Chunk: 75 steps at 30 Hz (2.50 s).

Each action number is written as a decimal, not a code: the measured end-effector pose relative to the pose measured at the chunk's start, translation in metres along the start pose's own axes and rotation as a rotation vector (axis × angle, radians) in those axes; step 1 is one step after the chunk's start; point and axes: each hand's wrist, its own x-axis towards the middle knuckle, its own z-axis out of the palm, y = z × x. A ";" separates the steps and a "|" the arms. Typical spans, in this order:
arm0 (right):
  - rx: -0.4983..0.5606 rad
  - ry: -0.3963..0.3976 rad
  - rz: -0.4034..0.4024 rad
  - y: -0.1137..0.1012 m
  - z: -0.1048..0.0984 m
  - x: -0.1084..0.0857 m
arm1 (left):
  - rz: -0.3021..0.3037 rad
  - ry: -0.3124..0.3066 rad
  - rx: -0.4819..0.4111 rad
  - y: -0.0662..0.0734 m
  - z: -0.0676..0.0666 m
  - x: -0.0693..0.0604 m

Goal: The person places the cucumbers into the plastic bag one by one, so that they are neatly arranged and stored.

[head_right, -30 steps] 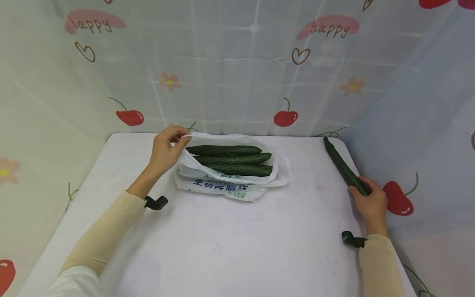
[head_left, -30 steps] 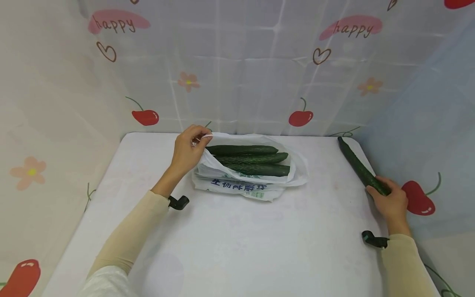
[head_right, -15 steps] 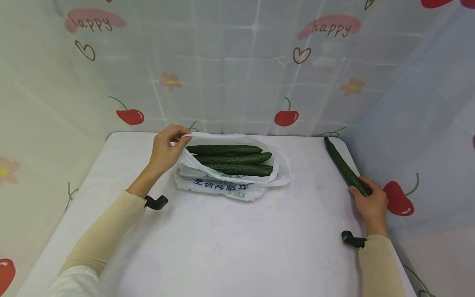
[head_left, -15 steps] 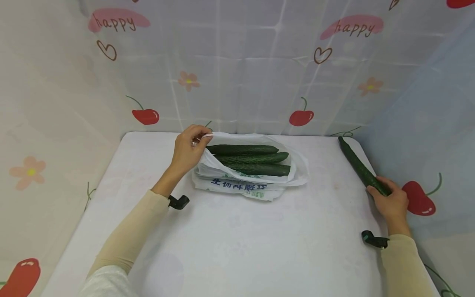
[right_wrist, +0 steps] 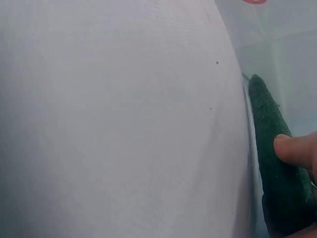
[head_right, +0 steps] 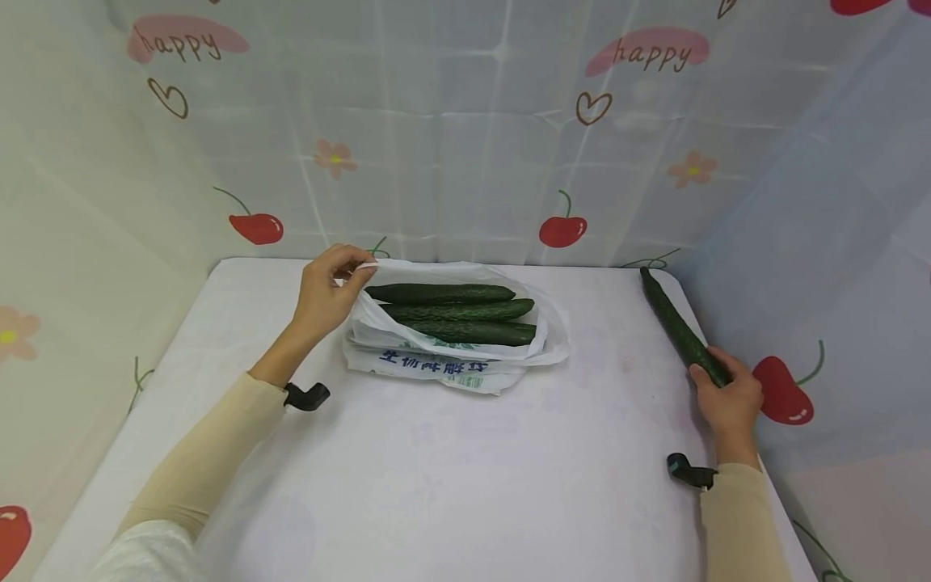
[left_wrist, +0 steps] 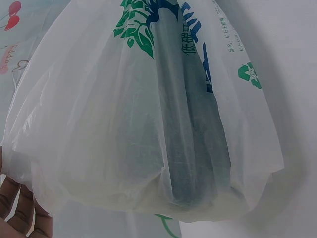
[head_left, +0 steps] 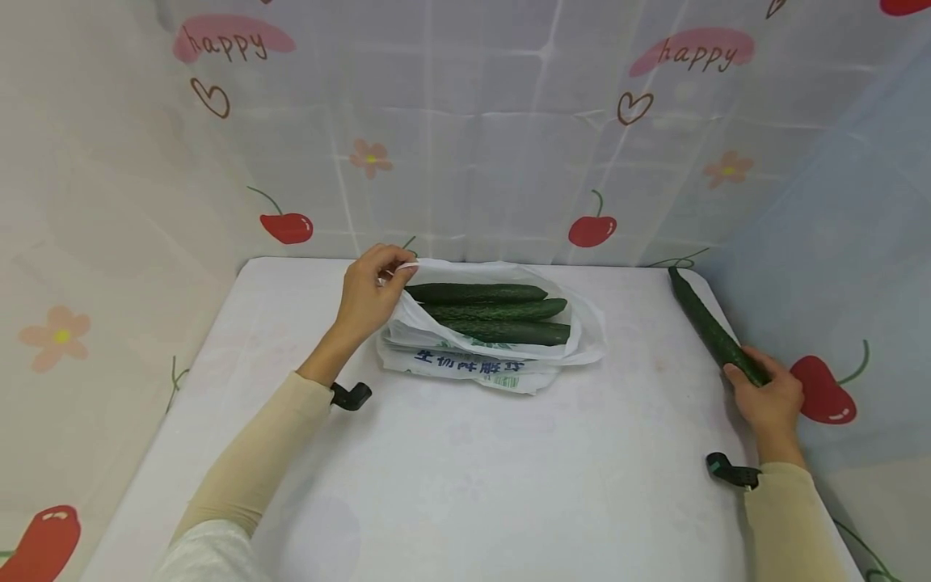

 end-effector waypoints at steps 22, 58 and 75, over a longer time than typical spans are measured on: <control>0.096 -0.030 -0.014 -0.019 -0.007 -0.017 | 0.002 -0.003 -0.016 -0.003 -0.001 -0.002; 0.178 -0.146 -0.423 -0.066 -0.003 -0.061 | -0.007 -0.010 -0.004 -0.004 0.001 -0.003; 0.221 -0.330 -0.639 -0.093 0.018 -0.079 | -0.015 -0.019 -0.007 -0.007 0.003 -0.004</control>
